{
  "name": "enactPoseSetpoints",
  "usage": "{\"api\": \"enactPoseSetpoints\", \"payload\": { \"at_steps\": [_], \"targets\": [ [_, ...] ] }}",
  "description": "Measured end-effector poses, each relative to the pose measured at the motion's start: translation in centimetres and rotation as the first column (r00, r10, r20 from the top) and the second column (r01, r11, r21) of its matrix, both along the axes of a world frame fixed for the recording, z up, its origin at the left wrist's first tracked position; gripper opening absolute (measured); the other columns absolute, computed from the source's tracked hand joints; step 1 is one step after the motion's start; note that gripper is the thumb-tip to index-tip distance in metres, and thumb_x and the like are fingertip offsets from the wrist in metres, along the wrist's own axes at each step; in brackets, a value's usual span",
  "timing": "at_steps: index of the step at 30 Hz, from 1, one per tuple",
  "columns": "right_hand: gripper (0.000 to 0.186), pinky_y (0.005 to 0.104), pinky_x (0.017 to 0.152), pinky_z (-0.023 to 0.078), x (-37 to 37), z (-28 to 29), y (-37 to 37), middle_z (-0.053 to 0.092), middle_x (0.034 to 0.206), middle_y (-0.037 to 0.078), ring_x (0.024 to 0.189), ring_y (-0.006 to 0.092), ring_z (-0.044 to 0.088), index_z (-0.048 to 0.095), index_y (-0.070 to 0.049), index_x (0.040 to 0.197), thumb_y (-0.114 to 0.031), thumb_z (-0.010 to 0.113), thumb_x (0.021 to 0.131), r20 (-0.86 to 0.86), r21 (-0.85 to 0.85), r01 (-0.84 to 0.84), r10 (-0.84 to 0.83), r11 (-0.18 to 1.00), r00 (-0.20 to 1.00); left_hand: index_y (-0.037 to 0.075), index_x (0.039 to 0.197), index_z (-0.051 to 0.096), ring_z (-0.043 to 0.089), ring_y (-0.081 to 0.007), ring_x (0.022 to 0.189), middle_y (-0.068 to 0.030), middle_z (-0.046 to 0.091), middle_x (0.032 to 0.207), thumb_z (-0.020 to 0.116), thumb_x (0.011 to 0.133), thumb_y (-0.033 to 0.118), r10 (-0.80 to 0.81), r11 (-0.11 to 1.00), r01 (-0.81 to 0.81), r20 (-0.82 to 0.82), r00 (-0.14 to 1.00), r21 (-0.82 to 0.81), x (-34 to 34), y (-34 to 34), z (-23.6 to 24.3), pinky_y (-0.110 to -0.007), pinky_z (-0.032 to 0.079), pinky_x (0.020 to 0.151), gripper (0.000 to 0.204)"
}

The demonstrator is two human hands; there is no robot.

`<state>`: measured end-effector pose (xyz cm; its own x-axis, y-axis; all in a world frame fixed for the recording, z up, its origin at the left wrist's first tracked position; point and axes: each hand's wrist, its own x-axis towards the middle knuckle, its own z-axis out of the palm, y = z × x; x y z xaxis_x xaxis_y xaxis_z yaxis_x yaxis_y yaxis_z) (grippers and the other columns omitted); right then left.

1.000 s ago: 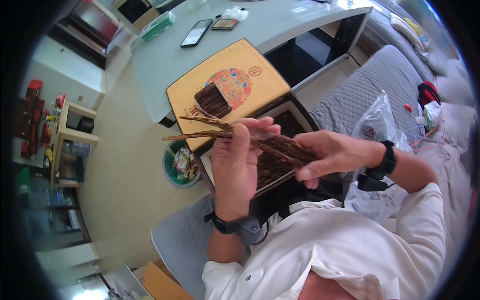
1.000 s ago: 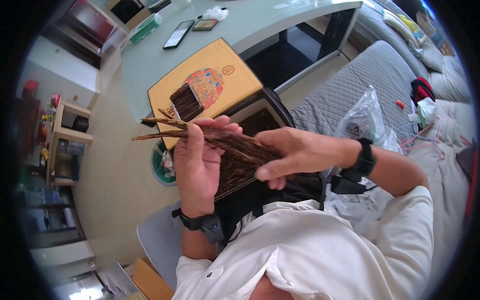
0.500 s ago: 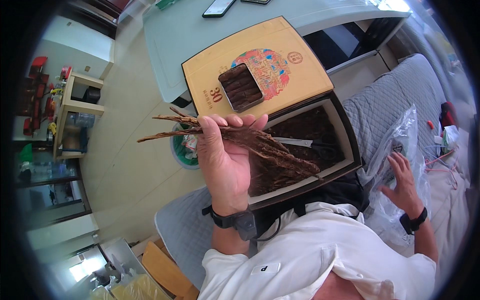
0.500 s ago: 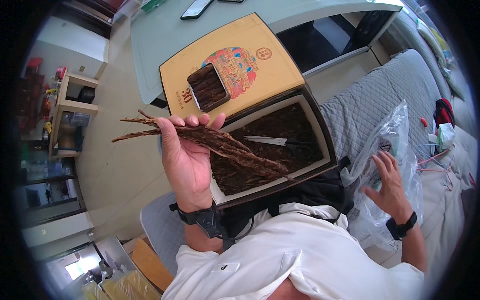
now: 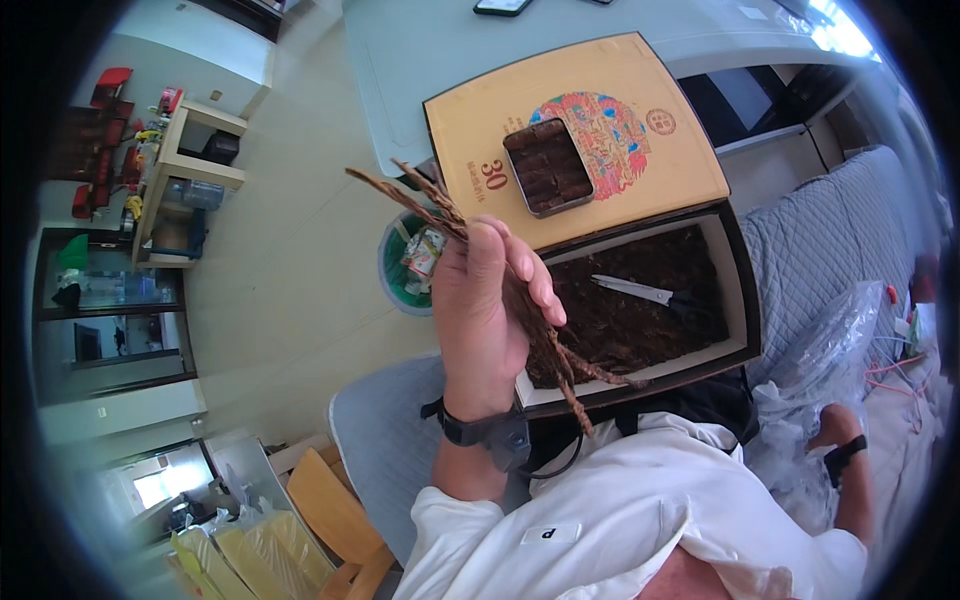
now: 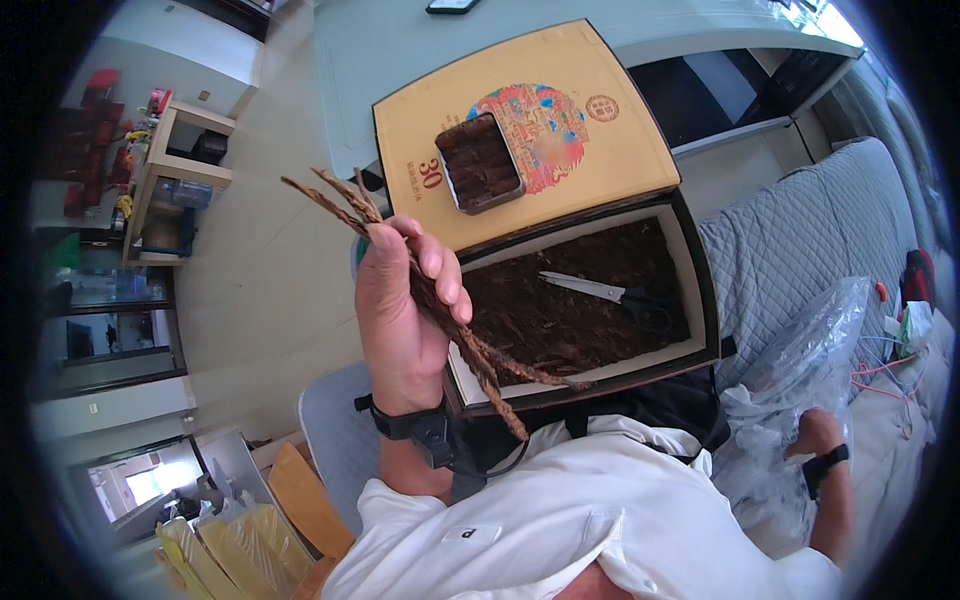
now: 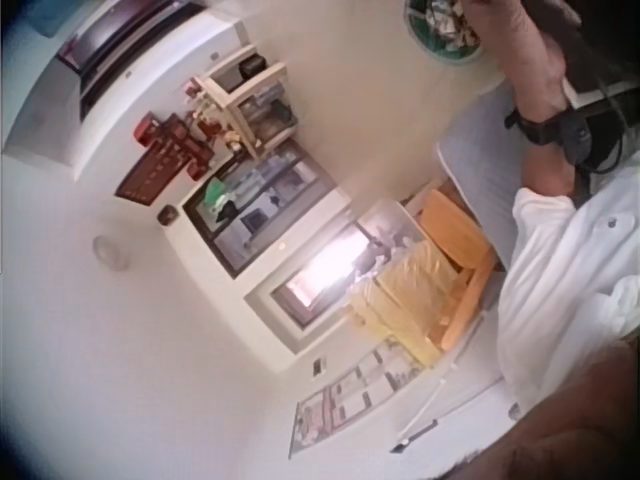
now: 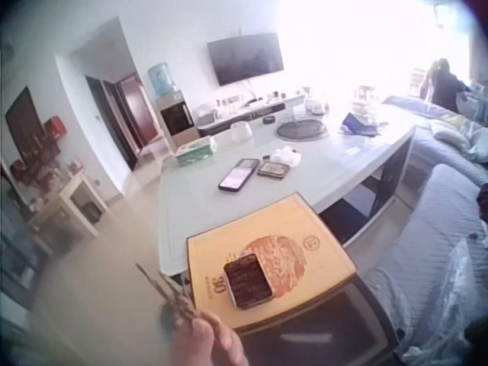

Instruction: The person opens a plastic bag containing dried brown sticks and removes one. Using scissors, they cut the stick into smaller pieces over a cardboard box. The person then uses their hands to break the cut pieces into smaller fragments and places them into the box.

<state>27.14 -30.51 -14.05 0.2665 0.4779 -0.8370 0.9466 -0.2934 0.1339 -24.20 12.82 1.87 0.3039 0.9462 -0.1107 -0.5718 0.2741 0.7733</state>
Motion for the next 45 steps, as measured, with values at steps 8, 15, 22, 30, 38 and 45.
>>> {"api": "enactPoseSetpoints", "payload": {
  "at_steps": [8, 15, 22, 30, 38, 45],
  "targets": [
    [0.017, 0.0284, 0.058, 0.055, -17.7, 21.1, 28.0, 0.070, 0.072, 0.005, 0.062, 0.0182, 0.070, 0.068, -0.002, 0.085, -0.016, 0.072, 0.093, -0.743, 0.498, 0.358, 0.176, 0.790, 0.646, 0.001, 0.124, 0.055, 0.065, -0.0193, 0.079, -0.0080, 0.063, 0.094, 0.062, 0.104, 0.021, -0.225, 0.966, 0.249, -0.261, 0.939, 0.065, 1.3, -1.1, 2.4, -0.033, 0.055, 0.067, 0.030],
    [0.020, 0.0239, 0.060, 0.052, -29.4, 20.1, 35.7, 0.070, 0.082, 0.008, 0.069, 0.0073, 0.064, 0.065, 0.004, 0.103, -0.012, 0.073, 0.095, -0.913, 0.347, 0.770, 0.381, 0.535, 0.147, -0.004, 0.125, 0.059, 0.071, -0.0207, 0.086, -0.0126, 0.069, 0.102, 0.055, 0.106, 0.013, -0.356, 0.928, 0.367, -0.452, 0.818, -0.066, 0.4, -3.0, 5.2, -0.034, 0.061, 0.077, 0.025],
    [0.027, 0.0240, 0.058, 0.051, -29.3, 18.0, 36.2, 0.069, 0.078, 0.007, 0.065, 0.0072, 0.062, 0.067, 0.005, 0.101, -0.018, 0.077, 0.094, -0.921, 0.360, 0.737, 0.342, 0.573, 0.184, -0.005, 0.126, 0.060, 0.074, -0.0210, 0.082, -0.0160, 0.072, 0.104, 0.059, 0.105, 0.012, -0.493, 0.858, 0.481, -0.560, 0.666, -0.183, 1.2, -4.1, 5.9, -0.033, 0.063, 0.071, 0.027],
    [0.019, 0.0212, 0.058, 0.054, -28.1, 16.7, 35.6, 0.071, 0.082, 0.005, 0.070, 0.0079, 0.068, 0.066, 0.006, 0.096, -0.013, 0.065, 0.102, -0.988, 0.011, 0.731, 0.121, 0.682, -0.098, -0.006, 0.125, 0.058, 0.073, -0.0207, 0.093, -0.0149, 0.070, 0.111, 0.048, 0.111, 0.026, -0.537, 0.843, 0.485, -0.424, 0.730, -0.233, 1.6, -3.6, 4.3, -0.034, 0.062, 0.084, 0.037],
    [0.015, 0.0246, 0.064, 0.060, -30.3, 16.6, 35.4, 0.073, 0.087, 0.010, 0.078, 0.0137, 0.075, 0.064, 0.006, 0.099, -0.009, 0.062, 0.101, -0.960, -0.207, 0.681, -0.014, 0.702, -0.278, -0.005, 0.133, 0.057, 0.069, -0.0200, 0.102, -0.0151, 0.068, 0.117, 0.047, 0.112, 0.032, -0.366, 0.930, 0.338, -0.368, 0.854, -0.141, 0.9, -3.3, 3.3, -0.035, 0.060, 0.087, 0.044],
    [0.009, 0.0253, 0.058, 0.056, -30.9, 17.5, 35.9, 0.073, 0.085, 0.010, 0.068, 0.0127, 0.071, 0.063, 0.006, 0.097, -0.003, 0.063, 0.097, -0.996, 0.055, 0.723, 0.094, 0.688, -0.013, -0.002, 0.133, 0.055, 0.073, -0.0221, 0.090, -0.0135, 0.070, 0.111, 0.047, 0.111, 0.031, -0.459, 0.886, 0.385, -0.382, 0.802, -0.257, 1.0, -4.2, 2.9, -0.034, 0.064, 0.069, 0.041]
  ]
}}
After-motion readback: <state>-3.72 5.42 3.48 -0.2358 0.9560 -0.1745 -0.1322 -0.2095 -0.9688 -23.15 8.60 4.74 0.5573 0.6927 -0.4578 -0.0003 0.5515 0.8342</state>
